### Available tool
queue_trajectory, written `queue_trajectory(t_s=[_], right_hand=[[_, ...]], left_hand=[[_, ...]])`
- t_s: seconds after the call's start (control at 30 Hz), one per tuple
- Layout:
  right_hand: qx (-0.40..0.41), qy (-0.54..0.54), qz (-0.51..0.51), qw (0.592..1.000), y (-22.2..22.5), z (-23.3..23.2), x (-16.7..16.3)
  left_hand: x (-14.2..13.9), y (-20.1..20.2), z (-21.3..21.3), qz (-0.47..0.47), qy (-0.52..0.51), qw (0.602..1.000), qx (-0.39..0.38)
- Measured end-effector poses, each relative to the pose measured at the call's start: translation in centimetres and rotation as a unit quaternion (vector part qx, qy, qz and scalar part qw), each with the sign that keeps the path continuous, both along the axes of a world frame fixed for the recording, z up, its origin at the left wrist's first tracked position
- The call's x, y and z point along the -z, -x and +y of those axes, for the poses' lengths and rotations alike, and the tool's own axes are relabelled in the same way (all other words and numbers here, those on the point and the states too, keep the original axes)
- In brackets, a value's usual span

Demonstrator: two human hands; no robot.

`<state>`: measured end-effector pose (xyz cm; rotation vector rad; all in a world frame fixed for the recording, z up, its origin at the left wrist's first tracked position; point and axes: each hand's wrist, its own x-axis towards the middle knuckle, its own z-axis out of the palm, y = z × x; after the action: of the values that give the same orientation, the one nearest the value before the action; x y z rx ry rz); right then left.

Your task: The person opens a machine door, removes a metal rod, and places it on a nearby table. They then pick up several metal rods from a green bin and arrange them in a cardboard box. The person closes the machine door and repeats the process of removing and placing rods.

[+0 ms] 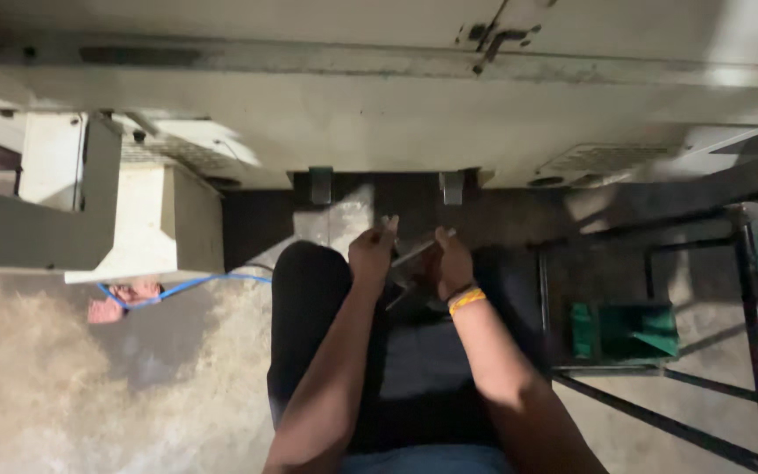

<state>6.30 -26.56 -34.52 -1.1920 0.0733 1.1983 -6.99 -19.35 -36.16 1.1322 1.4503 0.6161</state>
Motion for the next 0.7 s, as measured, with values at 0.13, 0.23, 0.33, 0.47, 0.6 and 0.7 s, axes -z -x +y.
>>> queue_trajectory(t_s=[0.13,0.23,0.33,0.47,0.6,0.7], right_hand=[[0.01,-0.011,-0.118,0.993,0.0,0.3,0.0],[0.017,-0.016,-0.219,0.975,0.0,0.5,-0.2],[0.051,0.002,-0.001,0.999,0.0,0.5,-0.5],[-0.025,0.064,-0.049,0.996,0.0,0.3,-1.2],[-0.035,0.031,-0.11,0.993,-0.1,0.3,-1.0],[-0.033,0.017,-0.123,0.992,-0.2,0.3,-0.5]], left_hand=[[-0.6,0.1,0.2,0.05,-0.059,0.996,0.04],[-1.4,0.1,0.0,0.013,-0.038,0.999,0.003],[-1.7,0.2,-0.2,-0.021,0.019,1.0,-0.012],[-1.2,0.4,0.2,-0.057,0.03,0.997,-0.041],[-0.3,0.8,0.9,-0.001,-0.082,0.996,-0.03],[-0.3,0.7,1.0,-0.01,-0.06,0.997,-0.04]])
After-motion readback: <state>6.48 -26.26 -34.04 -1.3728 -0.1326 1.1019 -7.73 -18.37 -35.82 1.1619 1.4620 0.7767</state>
